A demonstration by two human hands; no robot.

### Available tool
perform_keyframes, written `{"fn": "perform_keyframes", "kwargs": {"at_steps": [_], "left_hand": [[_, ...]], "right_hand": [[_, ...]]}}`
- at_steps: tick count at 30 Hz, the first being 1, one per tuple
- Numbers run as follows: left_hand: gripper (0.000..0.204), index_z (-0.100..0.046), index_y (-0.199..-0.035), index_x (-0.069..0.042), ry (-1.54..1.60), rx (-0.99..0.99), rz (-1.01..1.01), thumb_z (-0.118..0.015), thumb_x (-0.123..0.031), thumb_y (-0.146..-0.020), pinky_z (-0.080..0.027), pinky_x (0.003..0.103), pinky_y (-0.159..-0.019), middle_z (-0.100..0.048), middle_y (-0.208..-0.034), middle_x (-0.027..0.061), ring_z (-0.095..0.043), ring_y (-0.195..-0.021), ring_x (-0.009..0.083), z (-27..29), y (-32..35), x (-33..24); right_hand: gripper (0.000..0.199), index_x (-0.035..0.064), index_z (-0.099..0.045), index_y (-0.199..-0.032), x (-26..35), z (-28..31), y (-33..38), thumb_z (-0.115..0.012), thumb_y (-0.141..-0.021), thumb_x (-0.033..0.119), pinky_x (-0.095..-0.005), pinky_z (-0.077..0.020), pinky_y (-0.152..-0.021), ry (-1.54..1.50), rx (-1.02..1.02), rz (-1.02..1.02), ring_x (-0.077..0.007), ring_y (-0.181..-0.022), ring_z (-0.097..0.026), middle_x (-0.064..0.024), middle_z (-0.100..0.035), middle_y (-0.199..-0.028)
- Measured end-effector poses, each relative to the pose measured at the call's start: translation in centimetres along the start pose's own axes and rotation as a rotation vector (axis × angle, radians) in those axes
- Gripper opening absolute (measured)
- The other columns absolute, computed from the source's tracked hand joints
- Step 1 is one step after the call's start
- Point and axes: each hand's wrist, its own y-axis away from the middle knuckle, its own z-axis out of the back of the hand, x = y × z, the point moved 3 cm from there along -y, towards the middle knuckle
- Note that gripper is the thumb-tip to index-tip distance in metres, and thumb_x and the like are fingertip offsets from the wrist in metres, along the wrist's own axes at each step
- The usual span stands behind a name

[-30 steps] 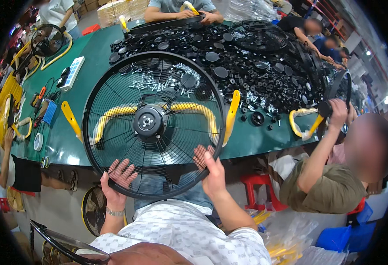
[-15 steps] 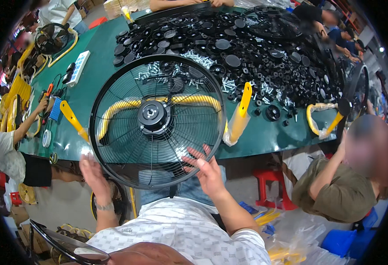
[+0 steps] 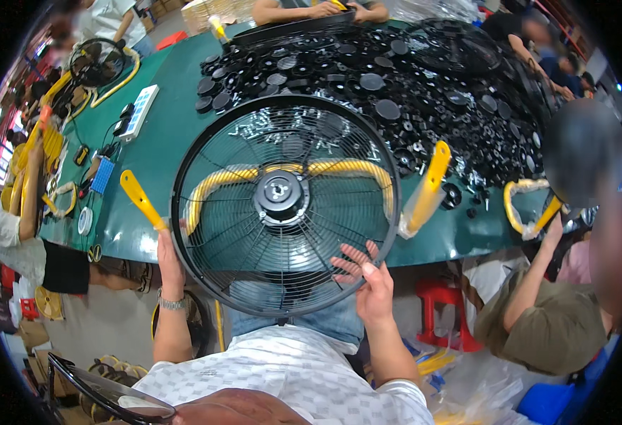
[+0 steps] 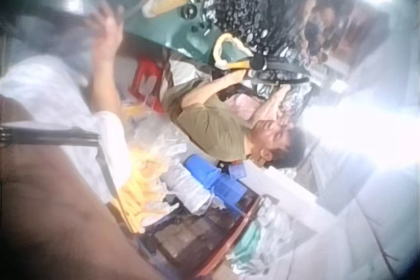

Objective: Assemble a floor fan by attaching the stand components to the fan guard.

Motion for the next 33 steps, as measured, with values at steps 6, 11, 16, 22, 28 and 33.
{"fn": "perform_keyframes", "kwargs": {"at_steps": [6, 11, 16, 22, 28, 33], "left_hand": [[0.051, -0.048, -0.133, -0.002, 0.189, -0.006, 0.138, -0.038, -0.040, -0.102, -0.045, 0.035, -0.095, -0.061, -0.121, 0.0128, -0.059, -0.107, 0.0222, 3.0, -6.9, -0.4], [0.033, -0.058, -0.121, 0.000, -0.729, 0.314, -0.296, -0.047, -0.017, -0.096, -0.049, 0.033, -0.089, -0.063, -0.118, 0.0150, -0.063, -0.102, 0.0258, -0.6, -18.7, 0.0], [0.039, -0.048, -0.134, 0.000, -0.585, 0.571, -0.472, -0.048, -0.003, -0.095, -0.047, 0.024, -0.087, -0.059, -0.117, 0.0078, -0.058, -0.098, 0.0132, -9.5, -26.3, 3.3], [0.033, -0.049, -0.126, -0.002, -0.343, 0.370, -0.303, -0.051, -0.006, -0.094, -0.047, 0.027, -0.084, -0.058, -0.110, 0.0083, -0.057, -0.094, 0.0150, -9.8, -26.3, 4.3], [0.026, -0.050, -0.117, -0.003, -0.455, 0.443, -0.304, -0.054, -0.009, -0.092, -0.047, 0.030, -0.080, -0.057, -0.102, 0.0087, -0.056, -0.089, 0.0169, -10.8, -26.9, 4.1], [0.021, -0.051, -0.110, -0.005, -0.573, 0.568, -0.335, -0.056, -0.011, -0.091, -0.048, 0.033, -0.078, -0.056, -0.096, 0.0091, -0.056, -0.085, 0.0185, -13.6, -27.3, 3.5]], "right_hand": [[0.059, 0.0060, -0.032, -0.140, 0.1, -0.3, -0.3, -0.054, -0.090, 0.028, -0.0426, -0.0565, -0.081, 0.033, -0.005, 0.031, -0.0388, -0.107, -0.061, -0.0283, -0.051, -0.128], [0.062, 0.0035, -0.033, -0.142, 0.2, 0.5, 0.0, -0.051, -0.096, 0.041, -0.0389, -0.0557, -0.078, 0.125, 0.017, 0.082, -0.0326, -0.100, -0.063, -0.0250, -0.053, -0.126], [0.043, -0.0046, -0.055, -0.119, 4.2, 4.5, 0.9, -0.047, -0.101, 0.034, -0.0267, -0.0508, -0.068, 0.360, -0.354, 0.197, -0.0141, -0.075, -0.062, -0.0114, -0.066, -0.094], [0.022, -0.0013, -0.063, -0.109, 13.4, 9.9, -4.4, -0.058, -0.095, 0.015, -0.0271, -0.0514, -0.068, 0.984, -0.617, 0.484, -0.0134, -0.078, -0.063, -0.0071, -0.066, -0.090], [0.028, 0.0056, -0.066, -0.107, 19.0, 11.2, -17.7, -0.064, -0.084, 0.021, -0.0388, -0.0515, -0.079, 1.792, -0.345, 0.655, -0.0322, -0.089, -0.065, -0.0156, -0.066, -0.095], [0.044, 0.0139, -0.058, -0.126, 18.6, 10.8, -28.8, -0.066, -0.083, 0.022, -0.0410, -0.0477, -0.093, 1.863, -0.309, 0.461, -0.0342, -0.109, -0.057, -0.0147, -0.060, -0.115]]}}
